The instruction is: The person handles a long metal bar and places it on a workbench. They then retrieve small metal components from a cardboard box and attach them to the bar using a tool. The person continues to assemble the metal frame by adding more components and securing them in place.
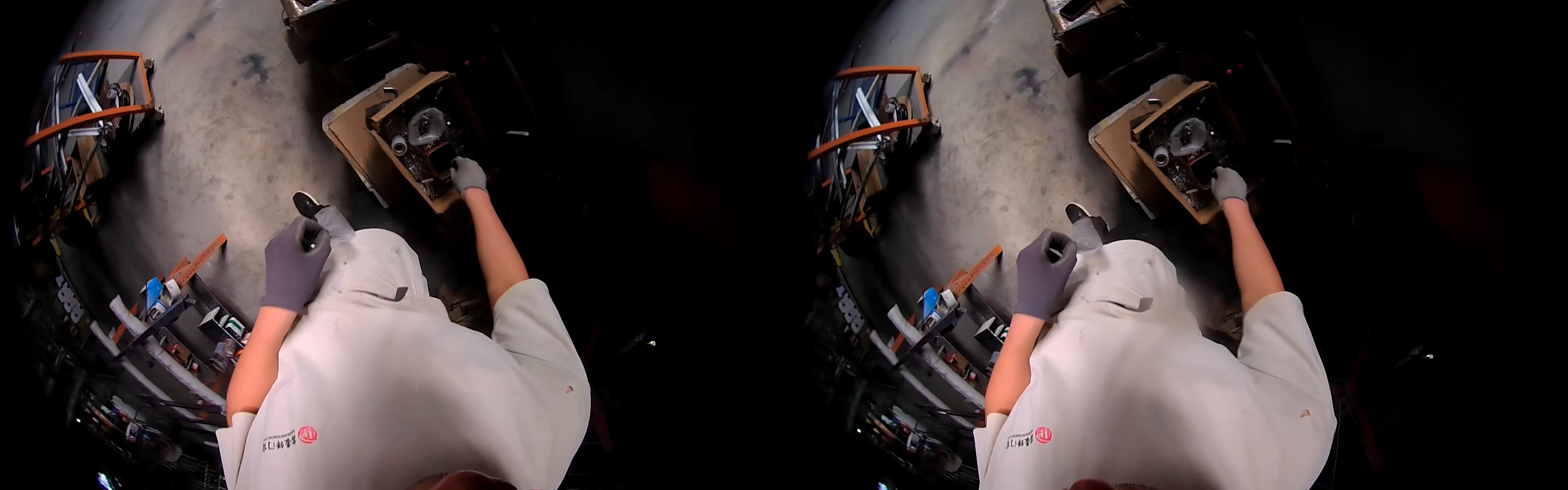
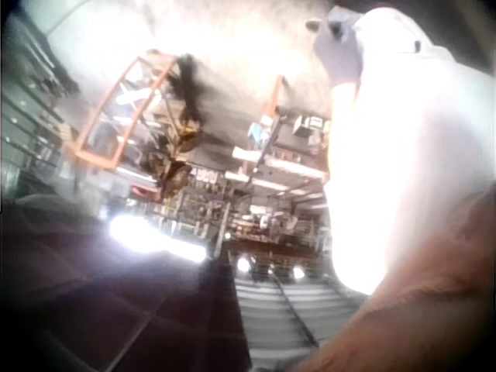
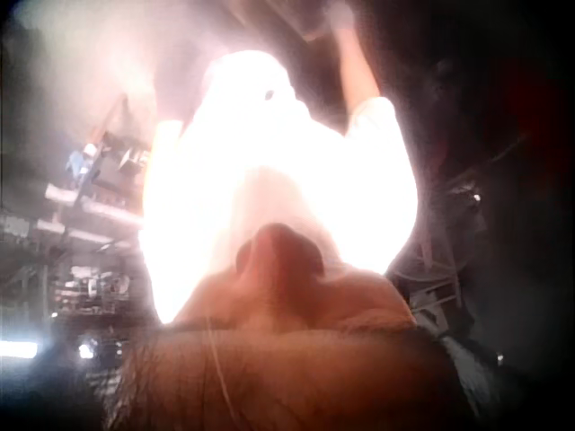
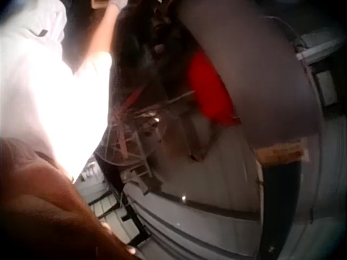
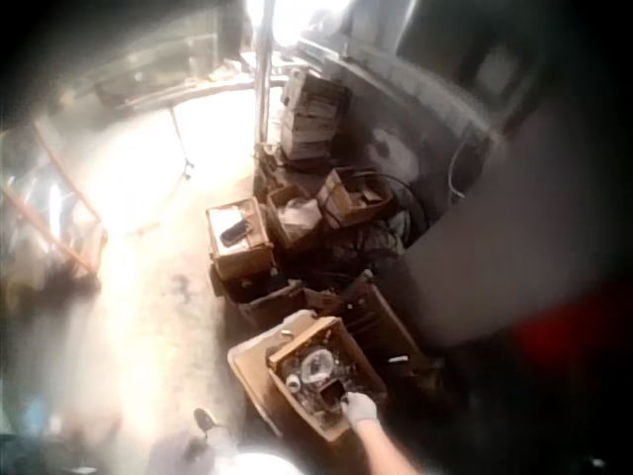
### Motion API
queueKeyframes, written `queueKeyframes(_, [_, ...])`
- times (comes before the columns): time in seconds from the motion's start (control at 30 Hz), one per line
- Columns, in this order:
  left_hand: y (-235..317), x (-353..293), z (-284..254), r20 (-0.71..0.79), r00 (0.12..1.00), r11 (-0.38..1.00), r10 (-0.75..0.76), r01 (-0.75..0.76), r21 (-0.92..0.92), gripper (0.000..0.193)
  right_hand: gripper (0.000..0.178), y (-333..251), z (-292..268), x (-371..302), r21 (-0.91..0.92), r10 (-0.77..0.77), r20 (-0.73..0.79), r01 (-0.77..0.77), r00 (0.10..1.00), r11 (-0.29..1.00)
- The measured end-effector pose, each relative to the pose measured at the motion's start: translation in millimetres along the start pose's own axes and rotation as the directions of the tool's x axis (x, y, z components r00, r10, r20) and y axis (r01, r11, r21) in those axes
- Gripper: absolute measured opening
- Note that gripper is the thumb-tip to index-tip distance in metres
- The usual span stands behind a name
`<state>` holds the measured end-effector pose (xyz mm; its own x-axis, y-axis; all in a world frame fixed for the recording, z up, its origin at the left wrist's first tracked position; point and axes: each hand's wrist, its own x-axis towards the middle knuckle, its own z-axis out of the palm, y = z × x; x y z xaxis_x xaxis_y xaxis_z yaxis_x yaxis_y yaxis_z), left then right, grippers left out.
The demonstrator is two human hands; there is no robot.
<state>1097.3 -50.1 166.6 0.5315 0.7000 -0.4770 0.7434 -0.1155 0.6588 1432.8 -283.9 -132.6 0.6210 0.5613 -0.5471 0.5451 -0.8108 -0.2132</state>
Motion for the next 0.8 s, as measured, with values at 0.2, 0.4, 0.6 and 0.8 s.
queueKeyframes(0.2, [11,-18,22,0.015,0.994,0.992,-0.106,0.105,0.066,0.012,0.037,-9,67,51,-0.062,0.123,0.064,-0.119,0.990,0.991])
queueKeyframes(0.4, [5,-27,34,0.036,0.985,0.986,-0.167,0.166,0.033,0.012,0.024,0,95,68,-0.042,0.036,0.085,-0.032,0.996,0.999])
queueKeyframes(0.6, [13,-23,35,0.010,0.996,0.996,-0.092,0.092,0.022,0.012,0.021,2,67,36,0.263,0.213,-0.079,-0.186,0.974,0.947])
queueKeyframes(0.8, [21,-17,33,0.029,0.999,1.000,-0.029,0.029,-0.005,0.012,0.026,12,47,4,0.360,0.320,-0.073,-0.274,0.944,0.892])
